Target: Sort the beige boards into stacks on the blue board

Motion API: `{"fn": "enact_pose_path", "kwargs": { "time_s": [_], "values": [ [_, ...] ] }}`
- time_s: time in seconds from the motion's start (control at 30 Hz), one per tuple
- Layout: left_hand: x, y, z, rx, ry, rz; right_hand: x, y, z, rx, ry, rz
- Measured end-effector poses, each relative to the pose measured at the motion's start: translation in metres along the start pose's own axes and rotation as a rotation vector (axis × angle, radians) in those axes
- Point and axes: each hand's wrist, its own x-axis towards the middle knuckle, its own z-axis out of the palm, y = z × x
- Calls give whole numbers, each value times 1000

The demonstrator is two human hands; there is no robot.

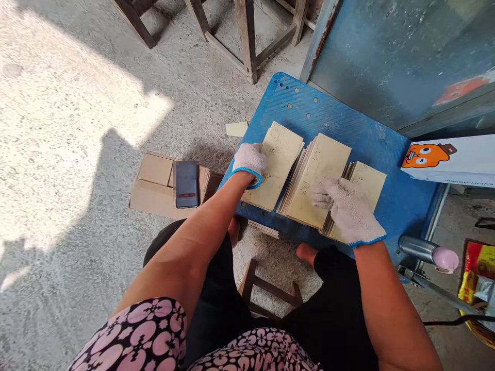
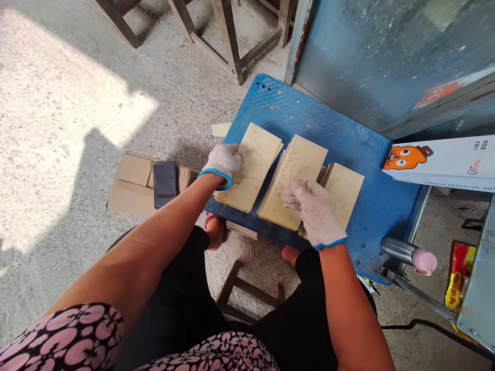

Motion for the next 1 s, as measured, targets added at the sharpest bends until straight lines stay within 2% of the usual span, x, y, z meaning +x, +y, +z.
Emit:
{"fn": "enact_pose_path", "kwargs": {
  "time_s": [0.1,0.2,0.43,0.53,1.0],
  "values": [
    [-9,6,-5,45,61,-51,0,1,1,-27,-1,-11],
    [-22,16,-1,63,87,-79,0,2,2,-54,7,-25],
    [-47,25,42,201,29,-37,3,4,1,-53,-20,-59],
    [-50,25,52,245,5,-53,3,6,1,-44,-45,-73],
    [-50,27,50,256,2,-94,-5,0,6,-173,9,-90]
  ]
}}
